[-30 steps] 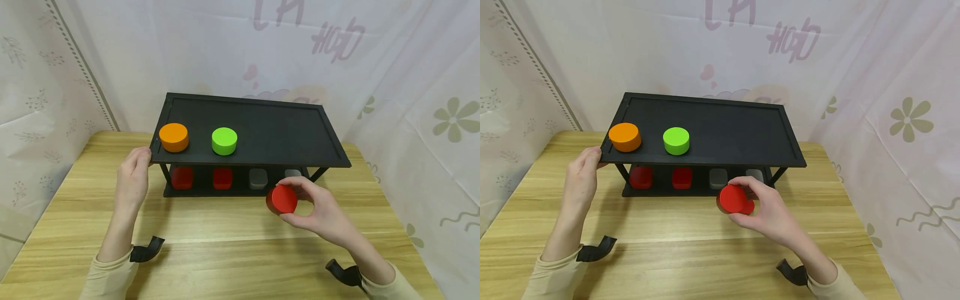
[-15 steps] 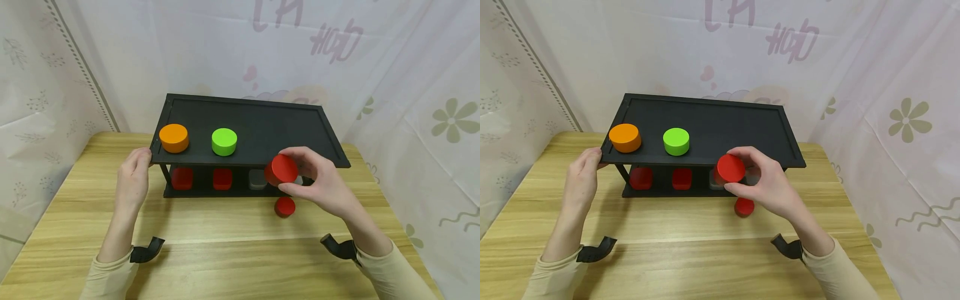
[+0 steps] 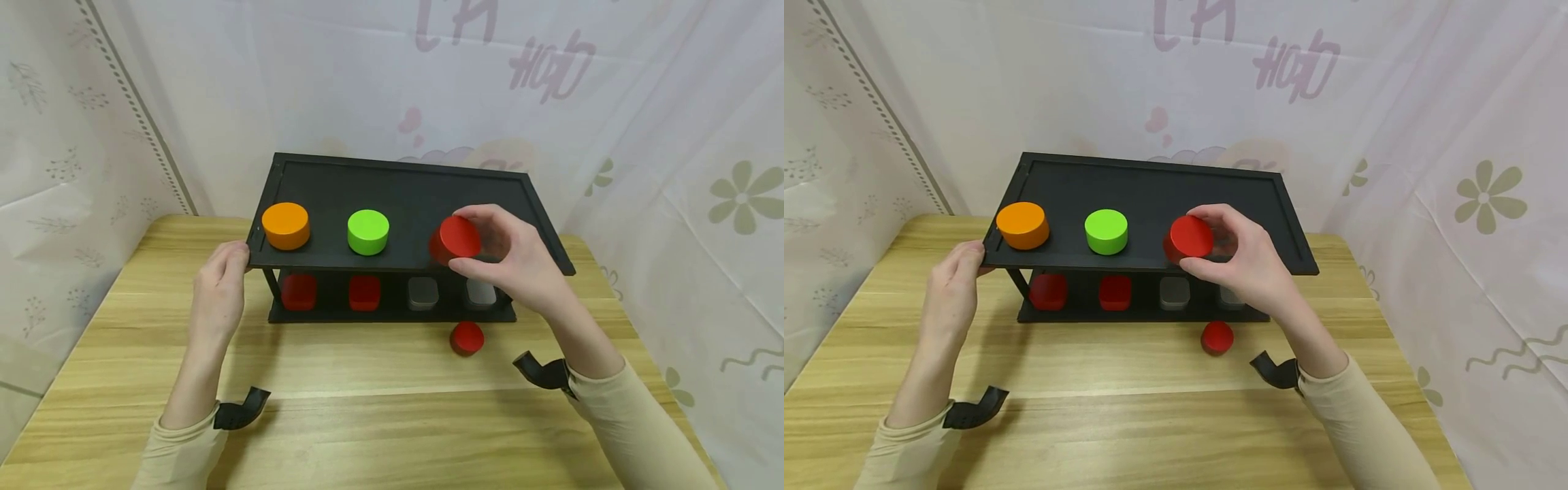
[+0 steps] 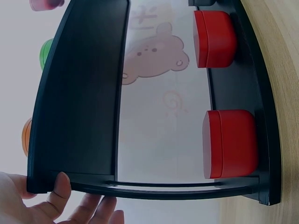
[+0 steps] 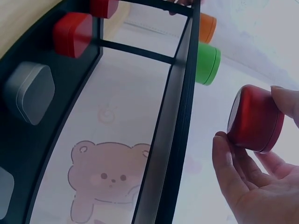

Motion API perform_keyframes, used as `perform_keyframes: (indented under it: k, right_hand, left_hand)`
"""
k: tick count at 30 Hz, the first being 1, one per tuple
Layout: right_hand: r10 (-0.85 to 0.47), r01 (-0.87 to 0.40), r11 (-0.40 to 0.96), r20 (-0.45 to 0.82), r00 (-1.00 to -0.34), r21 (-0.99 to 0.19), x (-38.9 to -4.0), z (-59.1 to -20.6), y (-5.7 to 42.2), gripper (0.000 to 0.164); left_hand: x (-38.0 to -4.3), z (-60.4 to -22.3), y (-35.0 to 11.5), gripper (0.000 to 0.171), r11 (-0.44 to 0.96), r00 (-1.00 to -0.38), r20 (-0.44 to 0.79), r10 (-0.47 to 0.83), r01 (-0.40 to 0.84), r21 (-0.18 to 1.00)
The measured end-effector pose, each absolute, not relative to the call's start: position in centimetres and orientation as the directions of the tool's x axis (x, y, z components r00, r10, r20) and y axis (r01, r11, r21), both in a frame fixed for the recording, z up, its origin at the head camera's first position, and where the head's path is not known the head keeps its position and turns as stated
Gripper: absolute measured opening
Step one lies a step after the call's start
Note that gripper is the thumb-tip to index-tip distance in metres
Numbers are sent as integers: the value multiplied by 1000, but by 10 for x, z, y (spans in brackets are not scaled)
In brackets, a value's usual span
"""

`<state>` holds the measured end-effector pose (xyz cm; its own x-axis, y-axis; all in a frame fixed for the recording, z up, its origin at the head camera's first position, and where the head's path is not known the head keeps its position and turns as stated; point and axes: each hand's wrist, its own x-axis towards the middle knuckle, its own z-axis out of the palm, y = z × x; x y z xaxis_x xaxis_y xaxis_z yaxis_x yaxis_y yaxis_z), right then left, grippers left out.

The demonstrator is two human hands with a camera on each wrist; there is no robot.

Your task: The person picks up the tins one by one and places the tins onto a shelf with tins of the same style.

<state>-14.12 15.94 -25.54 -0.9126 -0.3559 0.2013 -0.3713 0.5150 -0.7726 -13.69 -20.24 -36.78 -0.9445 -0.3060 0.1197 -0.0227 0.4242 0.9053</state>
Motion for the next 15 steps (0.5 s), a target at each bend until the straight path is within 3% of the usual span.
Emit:
perform_keyframes:
  k: [15]
  right_hand:
    - [-308, -316, 567, 161, -938, -761, -181, -279, 174, 54]
  left_hand:
    - [-137, -368, -203, 49, 428, -945, 119, -304, -24, 903]
